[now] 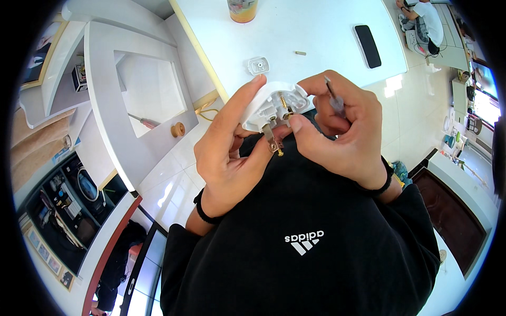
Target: The person unscrews and opens an electrical plug using a screwdriver, removes internal components, and places them on a desk. They then retrieve a wire stripper from a drawer and use it to strip the ends of a wire.
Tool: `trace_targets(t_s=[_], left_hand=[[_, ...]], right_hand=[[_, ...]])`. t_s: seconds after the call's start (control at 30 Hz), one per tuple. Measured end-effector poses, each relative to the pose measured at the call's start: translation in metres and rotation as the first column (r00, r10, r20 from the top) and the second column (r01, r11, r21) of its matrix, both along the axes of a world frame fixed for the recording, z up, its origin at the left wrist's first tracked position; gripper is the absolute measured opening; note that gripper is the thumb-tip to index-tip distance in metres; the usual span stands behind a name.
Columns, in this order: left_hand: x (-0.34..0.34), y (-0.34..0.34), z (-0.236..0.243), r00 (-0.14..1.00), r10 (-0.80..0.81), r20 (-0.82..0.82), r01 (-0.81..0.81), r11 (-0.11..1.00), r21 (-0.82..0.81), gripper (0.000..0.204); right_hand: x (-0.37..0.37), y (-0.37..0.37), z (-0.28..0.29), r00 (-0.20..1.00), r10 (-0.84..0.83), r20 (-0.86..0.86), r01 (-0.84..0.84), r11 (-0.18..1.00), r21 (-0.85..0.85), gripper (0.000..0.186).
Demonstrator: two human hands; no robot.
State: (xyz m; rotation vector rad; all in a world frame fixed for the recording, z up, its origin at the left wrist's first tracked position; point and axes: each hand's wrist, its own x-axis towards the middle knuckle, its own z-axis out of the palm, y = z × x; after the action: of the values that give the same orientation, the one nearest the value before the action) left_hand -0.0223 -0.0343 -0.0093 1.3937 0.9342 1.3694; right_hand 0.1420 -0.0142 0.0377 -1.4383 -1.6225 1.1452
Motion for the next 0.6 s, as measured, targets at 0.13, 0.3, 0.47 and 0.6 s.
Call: trace_targets(t_s=[0.13,0.3,0.47,0.6], left_hand=[[-0.004,0.004,0.004,0.995,-0.069,0.077,0.077,0.991,-0.108,0.063],[-0.007,0.003,0.005,0.960,-0.084,0.265,0.160,0.946,-0.281,0.063],[-0.007,0.005,0.004,0.956,-0.070,0.286,0.172,0.921,-0.350,0.064],[-0.006,0.007,0.004,0.950,-0.059,0.307,0.187,0.895,-0.405,0.065]], right_hand=[[0.004,0.005,-0.007,0.997,0.012,-0.081,-0.015,0.999,-0.039,0.024],[0.003,0.009,-0.018,0.916,-0.067,-0.395,-0.031,0.971,-0.237,0.026],[0.010,0.012,-0.025,0.883,-0.079,-0.463,-0.122,0.913,-0.389,0.036],[0.011,0.012,-0.027,0.847,-0.124,-0.518,-0.143,0.884,-0.445,0.038]])
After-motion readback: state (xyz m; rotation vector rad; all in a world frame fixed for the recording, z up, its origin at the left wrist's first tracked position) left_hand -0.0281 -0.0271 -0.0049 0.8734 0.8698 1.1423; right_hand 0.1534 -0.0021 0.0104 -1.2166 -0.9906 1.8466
